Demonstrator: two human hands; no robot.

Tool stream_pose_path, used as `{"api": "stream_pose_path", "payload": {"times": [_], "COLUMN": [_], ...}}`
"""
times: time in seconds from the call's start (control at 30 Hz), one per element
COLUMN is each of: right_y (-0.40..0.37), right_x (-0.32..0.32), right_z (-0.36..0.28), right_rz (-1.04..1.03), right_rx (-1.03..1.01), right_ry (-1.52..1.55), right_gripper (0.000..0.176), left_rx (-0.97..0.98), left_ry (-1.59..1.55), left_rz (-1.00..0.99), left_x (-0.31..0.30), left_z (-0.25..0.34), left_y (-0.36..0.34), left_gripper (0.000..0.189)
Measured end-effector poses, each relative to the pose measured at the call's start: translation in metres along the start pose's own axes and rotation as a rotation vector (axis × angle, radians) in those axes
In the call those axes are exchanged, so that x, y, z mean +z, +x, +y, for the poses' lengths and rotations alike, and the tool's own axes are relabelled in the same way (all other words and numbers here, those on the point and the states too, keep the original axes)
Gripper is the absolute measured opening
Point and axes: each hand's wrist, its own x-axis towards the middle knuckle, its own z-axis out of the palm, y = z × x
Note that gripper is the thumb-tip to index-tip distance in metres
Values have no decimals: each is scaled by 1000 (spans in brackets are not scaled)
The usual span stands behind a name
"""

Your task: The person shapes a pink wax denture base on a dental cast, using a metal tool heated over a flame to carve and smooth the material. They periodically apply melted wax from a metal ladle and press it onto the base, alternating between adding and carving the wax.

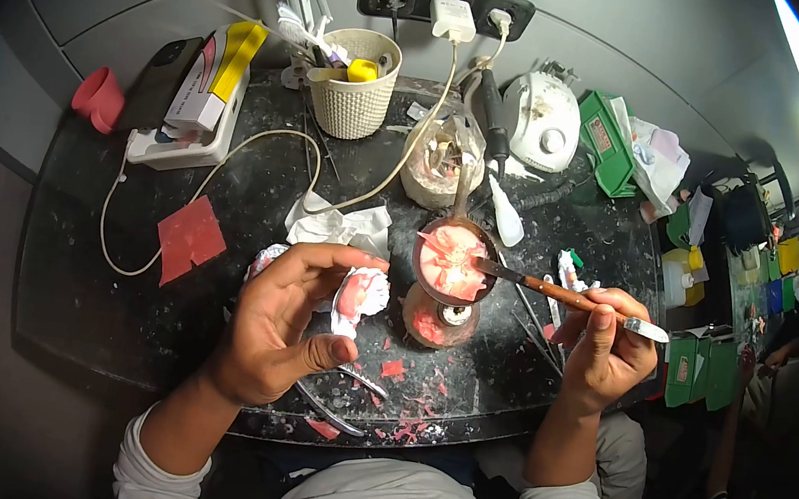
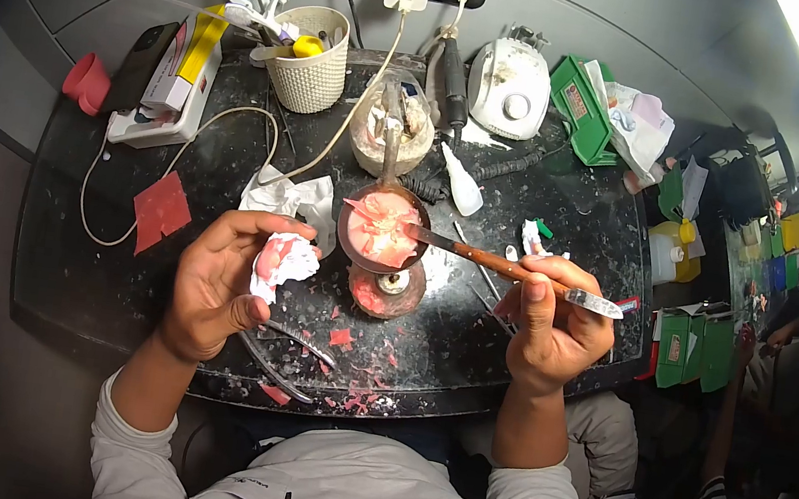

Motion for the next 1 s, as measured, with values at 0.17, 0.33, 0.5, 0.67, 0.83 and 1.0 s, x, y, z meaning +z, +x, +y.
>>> {"api": "stream_pose_path", "payload": {"times": [0.17,0.33,0.5,0.67,0.83,1.0], "right_y": [-3,-1,-1,-2,-8,-10], "right_x": [1,1,-6,-12,-7,-4], "right_z": [0,-3,-3,-5,-7,-9], "right_rz": [-29,-22,60,5,6,6], "right_rx": [20,37,-43,-88,-84,-97], "right_ry": [-15,36,86,150,44,35], "right_gripper": [18,19,22,25,23,25], "left_rx": [-13,-17,-3,59,11,-133], "left_ry": [-13,-4,3,80,52,-56], "left_rz": [-8,-6,-28,-98,-100,-66], "left_x": [1,3,2,-2,1,6], "left_z": [-3,-2,-6,-11,-9,-4], "left_y": [0,1,-1,0,-2,-6], "left_gripper": [75,75,70,67,68,72]}}
